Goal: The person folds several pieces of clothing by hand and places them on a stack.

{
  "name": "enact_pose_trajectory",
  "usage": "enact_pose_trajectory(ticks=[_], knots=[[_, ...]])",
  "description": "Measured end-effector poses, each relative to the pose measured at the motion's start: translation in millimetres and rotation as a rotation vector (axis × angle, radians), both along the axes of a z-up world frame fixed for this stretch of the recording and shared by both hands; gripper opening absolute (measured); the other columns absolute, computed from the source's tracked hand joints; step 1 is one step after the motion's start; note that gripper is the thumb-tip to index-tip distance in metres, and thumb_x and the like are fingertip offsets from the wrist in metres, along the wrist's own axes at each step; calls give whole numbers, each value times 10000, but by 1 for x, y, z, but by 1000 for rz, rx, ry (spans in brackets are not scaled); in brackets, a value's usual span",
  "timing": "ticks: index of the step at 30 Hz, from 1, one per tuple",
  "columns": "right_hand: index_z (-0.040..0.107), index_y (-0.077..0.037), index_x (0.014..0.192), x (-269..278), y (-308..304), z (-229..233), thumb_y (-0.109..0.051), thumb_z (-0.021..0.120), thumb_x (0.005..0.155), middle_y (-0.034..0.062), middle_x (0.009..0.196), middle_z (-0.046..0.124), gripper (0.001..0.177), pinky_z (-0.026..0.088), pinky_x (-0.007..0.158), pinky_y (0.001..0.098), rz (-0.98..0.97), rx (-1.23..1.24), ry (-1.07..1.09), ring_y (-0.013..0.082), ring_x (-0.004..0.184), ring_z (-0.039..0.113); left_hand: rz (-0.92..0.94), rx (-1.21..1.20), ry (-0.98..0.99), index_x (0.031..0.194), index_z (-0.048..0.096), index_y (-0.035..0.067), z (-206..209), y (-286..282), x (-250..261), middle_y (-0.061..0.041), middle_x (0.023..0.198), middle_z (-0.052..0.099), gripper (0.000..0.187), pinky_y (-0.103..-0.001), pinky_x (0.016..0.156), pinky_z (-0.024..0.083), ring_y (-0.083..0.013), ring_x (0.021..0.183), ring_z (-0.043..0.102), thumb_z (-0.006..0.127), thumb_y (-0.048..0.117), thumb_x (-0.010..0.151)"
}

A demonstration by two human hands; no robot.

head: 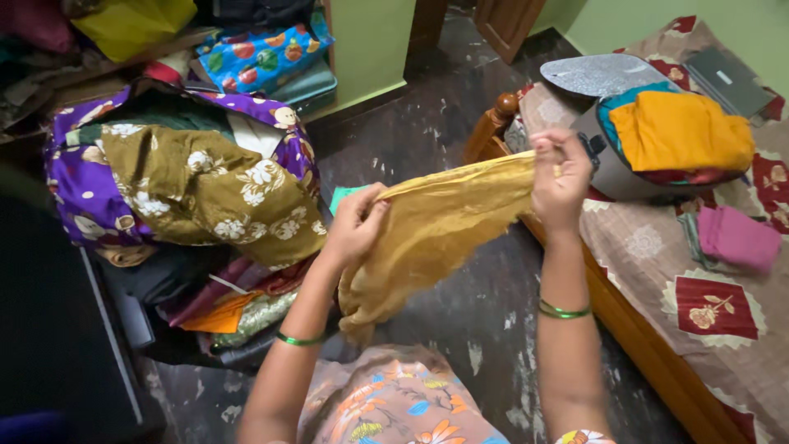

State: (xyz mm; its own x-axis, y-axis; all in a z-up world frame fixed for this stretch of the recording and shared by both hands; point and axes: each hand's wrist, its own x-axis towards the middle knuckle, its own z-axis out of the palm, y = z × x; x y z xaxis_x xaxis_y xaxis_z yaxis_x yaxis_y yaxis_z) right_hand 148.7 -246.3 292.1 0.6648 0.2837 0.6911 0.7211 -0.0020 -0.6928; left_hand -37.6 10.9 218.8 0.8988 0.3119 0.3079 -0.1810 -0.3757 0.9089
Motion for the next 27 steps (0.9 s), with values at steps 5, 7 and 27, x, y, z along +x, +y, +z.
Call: enact_pose_trajectory(ticks=[5,7,27], knots=[[622,-8,1104,29,-14,9,-150,621,1161,1,1034,611,152,442,840,225,-90,49,-63,62,934,538,-181,202,-26,1012,696,64,0,1,-3,-159,884,719,167,-365,720,524,-319,817,698,691,105,851],[611,0,1117,41,-21,16,-152,622,1180,6,1061,611,165,444,826,212,-114,72,-100,61,945,536,-149,254,28,1038,702,72,-16,6,1,-175,876,716,260,-380,718,528,-345,822,701,678,45,781],[596,26,1100,171,-129,-28,-82,617,1166,30,1048,635,129,521,879,239,-101,75,-123,80,962,605,319,1,-61,994,707,27,-26,3,-26,-159,823,685,144,-309,678,482,-219,693,648,628,-1,876]])
